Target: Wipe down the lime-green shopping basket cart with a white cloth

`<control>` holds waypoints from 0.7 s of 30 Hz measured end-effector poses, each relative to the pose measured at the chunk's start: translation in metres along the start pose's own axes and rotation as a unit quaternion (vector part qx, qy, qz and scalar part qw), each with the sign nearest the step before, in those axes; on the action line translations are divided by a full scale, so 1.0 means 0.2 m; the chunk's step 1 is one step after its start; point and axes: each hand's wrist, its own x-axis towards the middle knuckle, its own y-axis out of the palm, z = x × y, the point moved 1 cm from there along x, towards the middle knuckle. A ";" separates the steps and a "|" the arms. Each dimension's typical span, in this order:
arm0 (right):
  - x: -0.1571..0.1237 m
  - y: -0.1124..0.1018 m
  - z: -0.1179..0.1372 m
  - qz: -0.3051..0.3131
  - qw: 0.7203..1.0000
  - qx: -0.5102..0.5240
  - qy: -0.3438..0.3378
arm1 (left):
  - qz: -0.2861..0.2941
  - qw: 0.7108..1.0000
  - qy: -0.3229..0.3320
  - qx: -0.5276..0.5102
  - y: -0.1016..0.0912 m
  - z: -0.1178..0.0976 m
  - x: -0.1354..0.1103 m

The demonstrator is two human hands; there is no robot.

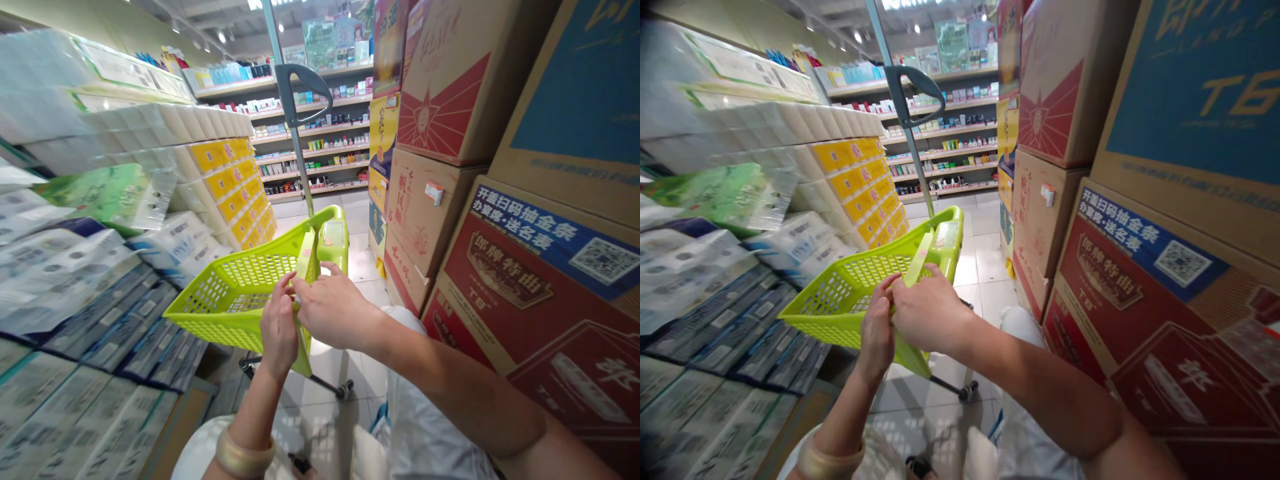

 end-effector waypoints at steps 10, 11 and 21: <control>-0.28 0.11 -0.15 -0.167 0.972 0.142 -0.080 | -0.029 0.987 0.116 0.107 -0.08 -0.03 -0.05; -0.29 0.13 -0.18 -0.178 0.968 0.157 -0.084 | -0.027 0.985 0.128 0.109 -0.09 -0.03 -0.06; -0.16 0.14 -0.38 -0.188 0.960 0.206 0.025 | -0.021 0.984 0.142 0.102 -0.18 -0.05 -0.13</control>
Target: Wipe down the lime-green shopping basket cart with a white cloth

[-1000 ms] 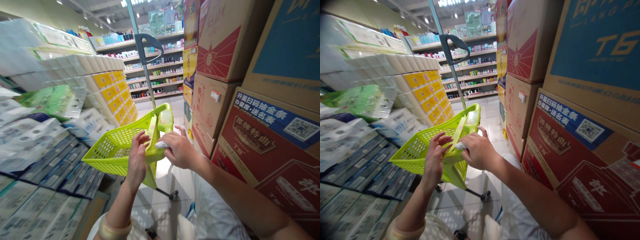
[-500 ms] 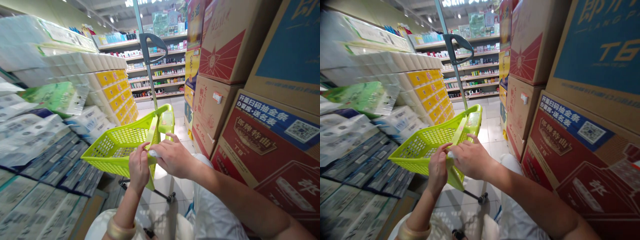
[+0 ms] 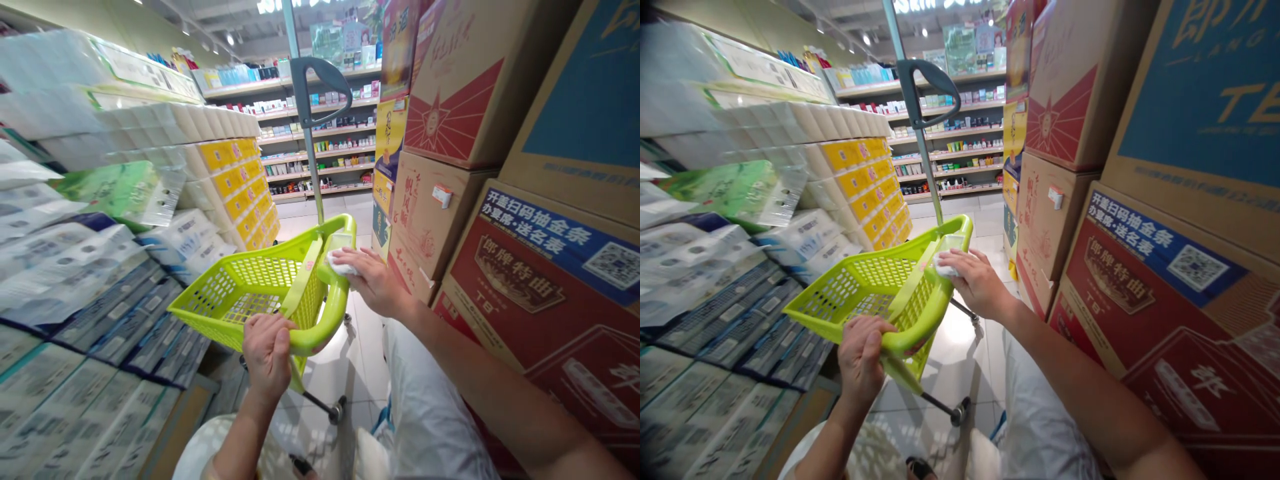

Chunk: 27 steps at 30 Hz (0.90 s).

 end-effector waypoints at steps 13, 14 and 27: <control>0.19 -0.09 -0.09 0.104 0.992 -0.061 0.040 | 0.018 0.999 -0.003 -0.041 -0.10 0.04 -0.05; 0.19 -0.09 -0.07 0.117 0.991 -0.062 0.023 | 0.027 0.999 -0.002 -0.047 -0.10 0.04 -0.05; 0.49 -0.05 -0.04 0.286 0.926 -0.242 0.038 | 0.150 0.978 0.116 0.093 -0.06 -0.38 0.13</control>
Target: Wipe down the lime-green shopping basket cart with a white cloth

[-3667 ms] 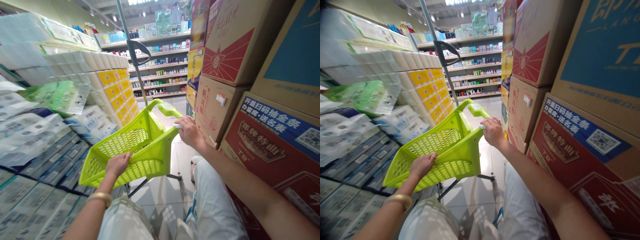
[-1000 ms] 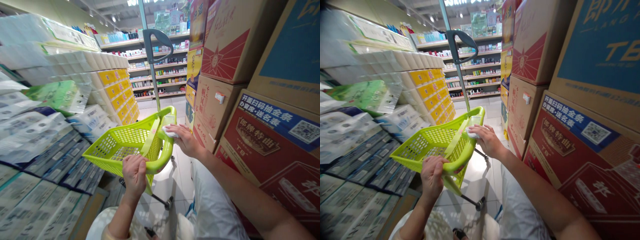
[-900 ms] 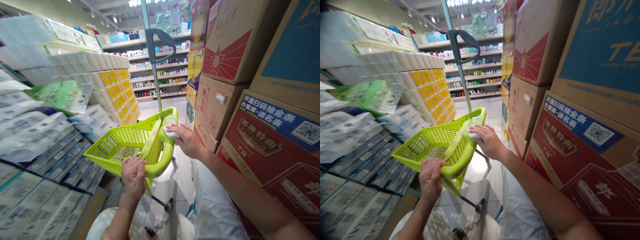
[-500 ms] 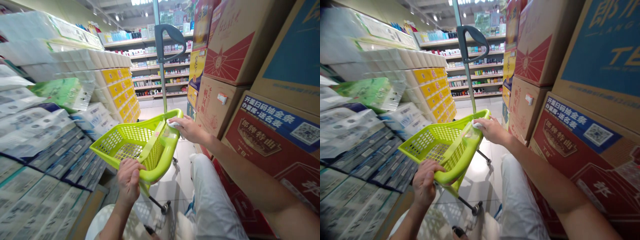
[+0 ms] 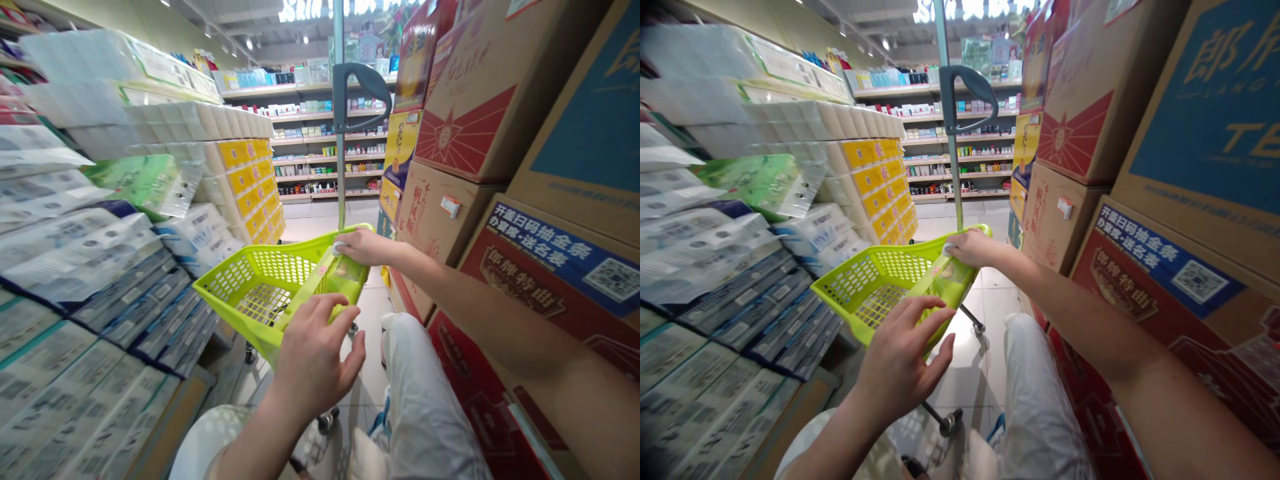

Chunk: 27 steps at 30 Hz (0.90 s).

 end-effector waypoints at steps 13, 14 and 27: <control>0.00 -0.03 0.05 0.062 0.995 0.045 -0.059 | 0.119 0.987 -0.023 0.104 0.06 -0.01 -0.02; 0.01 -0.03 0.01 0.054 0.997 0.038 -0.027 | 0.123 0.987 -0.027 0.103 0.05 -0.01 -0.02; -0.32 0.20 0.19 -0.229 0.937 0.234 -0.121 | 0.073 0.993 -0.033 0.082 0.01 0.01 -0.07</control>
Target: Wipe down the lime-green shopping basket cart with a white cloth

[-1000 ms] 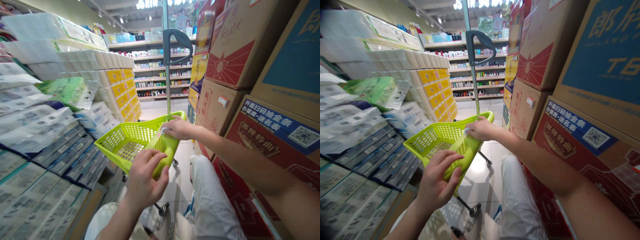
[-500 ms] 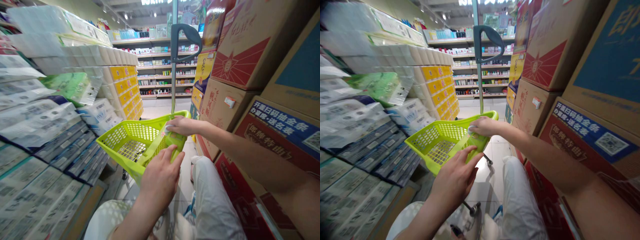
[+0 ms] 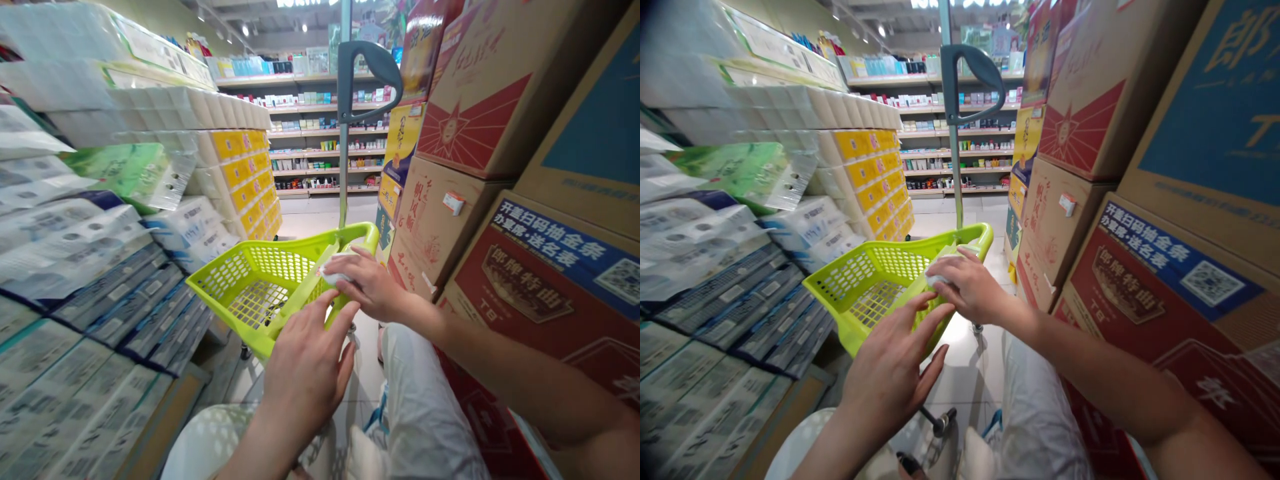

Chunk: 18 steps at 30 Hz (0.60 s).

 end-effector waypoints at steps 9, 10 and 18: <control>-0.09 0.02 -0.10 -0.138 0.990 -0.014 0.027 | -0.009 1.000 -0.015 0.024 0.01 0.00 -0.03; -0.10 0.01 -0.15 -0.162 0.985 -0.009 0.058 | -0.010 0.999 -0.016 0.029 0.01 0.00 -0.03; -0.16 0.11 -0.20 -0.293 0.941 0.090 0.141 | -0.026 0.998 -0.018 0.048 0.00 0.01 -0.04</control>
